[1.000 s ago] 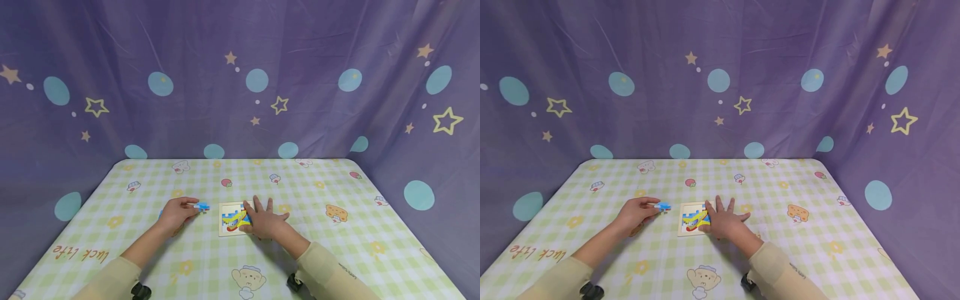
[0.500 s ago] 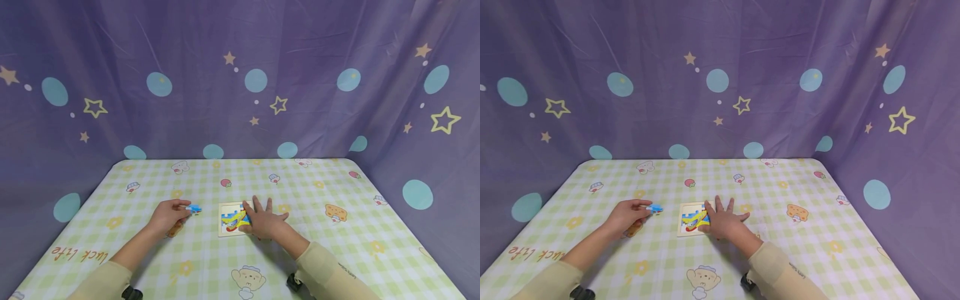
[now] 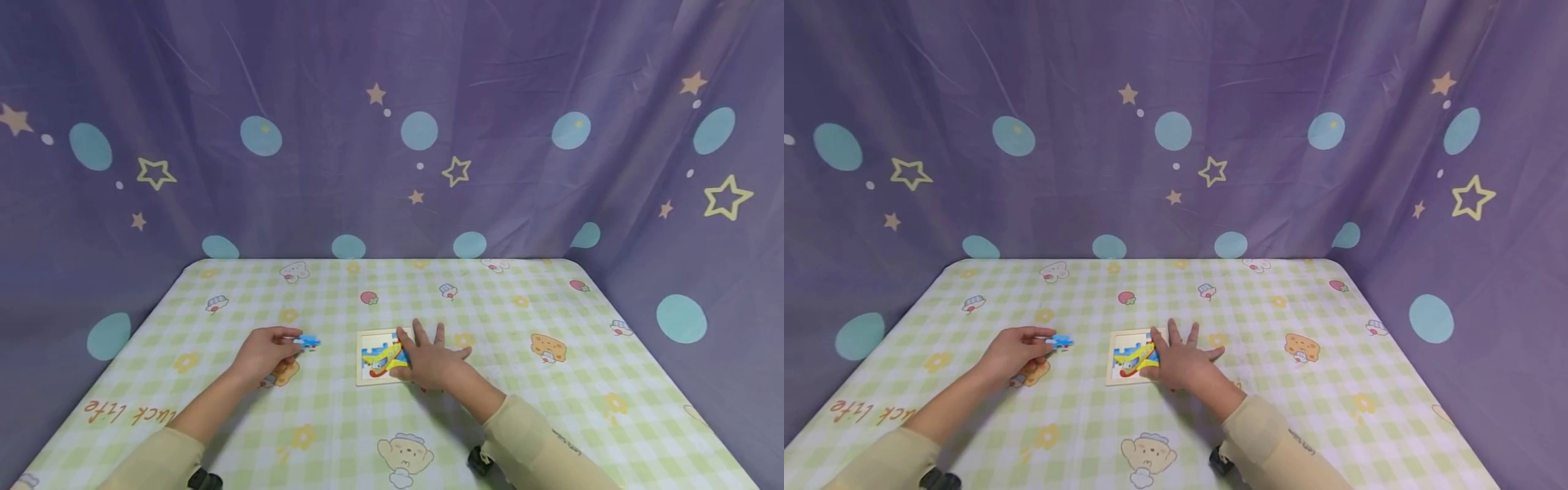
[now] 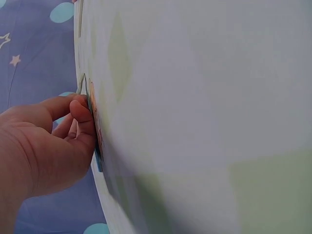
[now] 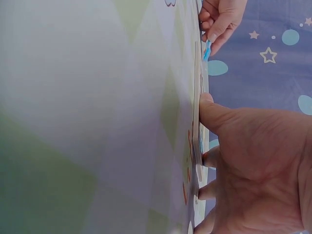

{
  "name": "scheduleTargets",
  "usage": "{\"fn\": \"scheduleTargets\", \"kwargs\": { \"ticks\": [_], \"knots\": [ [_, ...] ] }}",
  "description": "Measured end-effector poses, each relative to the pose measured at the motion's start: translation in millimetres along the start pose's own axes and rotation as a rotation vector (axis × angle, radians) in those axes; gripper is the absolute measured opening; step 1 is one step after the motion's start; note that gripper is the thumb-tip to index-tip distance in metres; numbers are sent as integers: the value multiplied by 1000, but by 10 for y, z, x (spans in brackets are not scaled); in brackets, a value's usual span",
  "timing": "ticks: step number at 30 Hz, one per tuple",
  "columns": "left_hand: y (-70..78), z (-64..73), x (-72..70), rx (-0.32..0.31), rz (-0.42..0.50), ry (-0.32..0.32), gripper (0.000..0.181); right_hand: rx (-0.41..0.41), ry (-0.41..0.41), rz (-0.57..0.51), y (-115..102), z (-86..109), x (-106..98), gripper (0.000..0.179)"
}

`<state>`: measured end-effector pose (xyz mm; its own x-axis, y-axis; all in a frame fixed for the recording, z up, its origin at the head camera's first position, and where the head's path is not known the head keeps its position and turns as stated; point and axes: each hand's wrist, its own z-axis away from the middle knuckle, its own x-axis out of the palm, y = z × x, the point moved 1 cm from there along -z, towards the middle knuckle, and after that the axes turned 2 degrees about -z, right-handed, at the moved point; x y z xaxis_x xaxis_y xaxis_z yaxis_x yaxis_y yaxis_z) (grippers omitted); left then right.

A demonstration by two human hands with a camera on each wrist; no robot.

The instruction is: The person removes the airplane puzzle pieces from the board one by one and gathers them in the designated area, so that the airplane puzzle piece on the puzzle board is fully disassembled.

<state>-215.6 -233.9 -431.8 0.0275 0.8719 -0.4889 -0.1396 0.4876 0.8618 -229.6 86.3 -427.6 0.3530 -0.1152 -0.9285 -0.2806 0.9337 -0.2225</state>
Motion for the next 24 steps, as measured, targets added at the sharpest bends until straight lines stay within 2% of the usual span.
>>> {"fn": "scheduleTargets", "kwargs": {
  "ticks": [15, 19, 24],
  "knots": [
    [5, 33, -30, -4, -16, 15, 36, 1, -1, 3, 8, -12, 11, 84],
    [4, 26, -31, -5, -64, 28, 37, -1, 0, 0, 10, -3, 11, 84],
    [27, 27, -43, -11, -141, 77, 36, -2, -4, -4, 12, -6, 5, 84]
  ]
}}
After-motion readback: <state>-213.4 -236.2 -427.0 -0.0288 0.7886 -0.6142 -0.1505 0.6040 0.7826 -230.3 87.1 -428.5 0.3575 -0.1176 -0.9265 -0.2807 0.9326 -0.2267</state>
